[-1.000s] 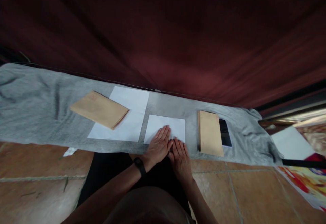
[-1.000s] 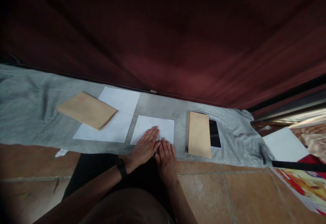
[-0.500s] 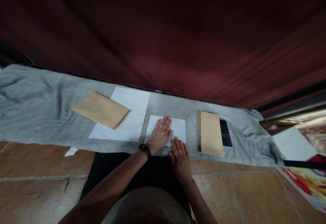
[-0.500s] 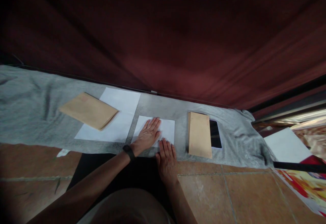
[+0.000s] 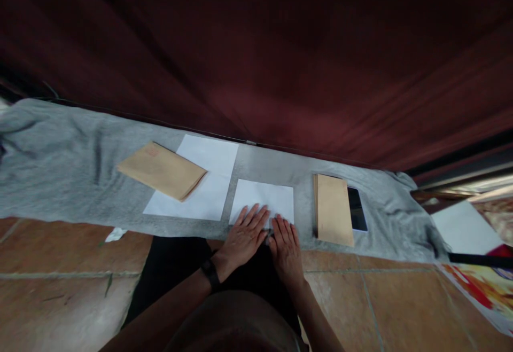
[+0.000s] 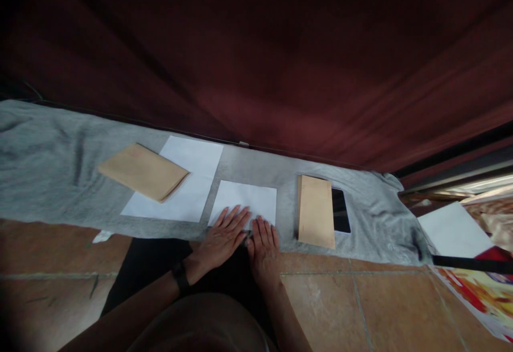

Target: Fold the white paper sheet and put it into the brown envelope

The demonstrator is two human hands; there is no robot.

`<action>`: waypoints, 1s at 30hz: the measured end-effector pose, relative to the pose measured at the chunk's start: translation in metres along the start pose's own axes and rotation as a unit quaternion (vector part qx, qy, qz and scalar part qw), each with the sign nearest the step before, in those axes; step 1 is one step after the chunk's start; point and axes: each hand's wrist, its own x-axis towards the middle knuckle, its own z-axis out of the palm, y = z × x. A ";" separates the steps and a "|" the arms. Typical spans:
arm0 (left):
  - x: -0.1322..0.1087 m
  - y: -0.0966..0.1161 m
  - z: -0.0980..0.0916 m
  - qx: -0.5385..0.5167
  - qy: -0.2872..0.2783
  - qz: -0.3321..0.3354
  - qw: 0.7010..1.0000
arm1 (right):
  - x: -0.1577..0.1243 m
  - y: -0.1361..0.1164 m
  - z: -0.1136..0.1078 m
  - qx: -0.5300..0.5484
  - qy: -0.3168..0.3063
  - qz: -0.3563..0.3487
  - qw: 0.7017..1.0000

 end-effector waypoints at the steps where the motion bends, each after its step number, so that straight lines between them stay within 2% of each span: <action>1: -0.002 0.001 -0.002 0.001 -0.003 0.001 1.000 | 0.002 -0.001 -0.001 0.001 -0.002 0.001 1.000; 5: -0.008 0.003 -0.003 0.009 -0.016 0.000 1.000 | 0.012 -0.009 0.000 0.004 -0.023 -0.008 1.000; 9: -0.012 -0.001 -0.002 0.007 0.004 -0.021 1.000 | 0.020 -0.008 0.006 -0.007 -0.015 0.006 1.000; 13: -0.020 -0.010 -0.002 0.010 0.028 -0.063 0.998 | 0.021 0.011 0.008 -0.027 0.027 0.041 0.998; 18: -0.029 -0.021 -0.006 0.024 0.026 -0.091 0.995 | 0.017 0.032 0.005 -0.059 0.047 0.085 0.993; 23: -0.034 -0.023 -0.010 0.046 0.015 -0.105 0.993 | 0.022 0.036 0.000 -0.061 0.041 0.159 0.985; 30: -0.035 -0.019 -0.013 0.055 0.001 -0.122 0.991 | 0.050 0.035 -0.022 -0.039 0.004 0.244 0.969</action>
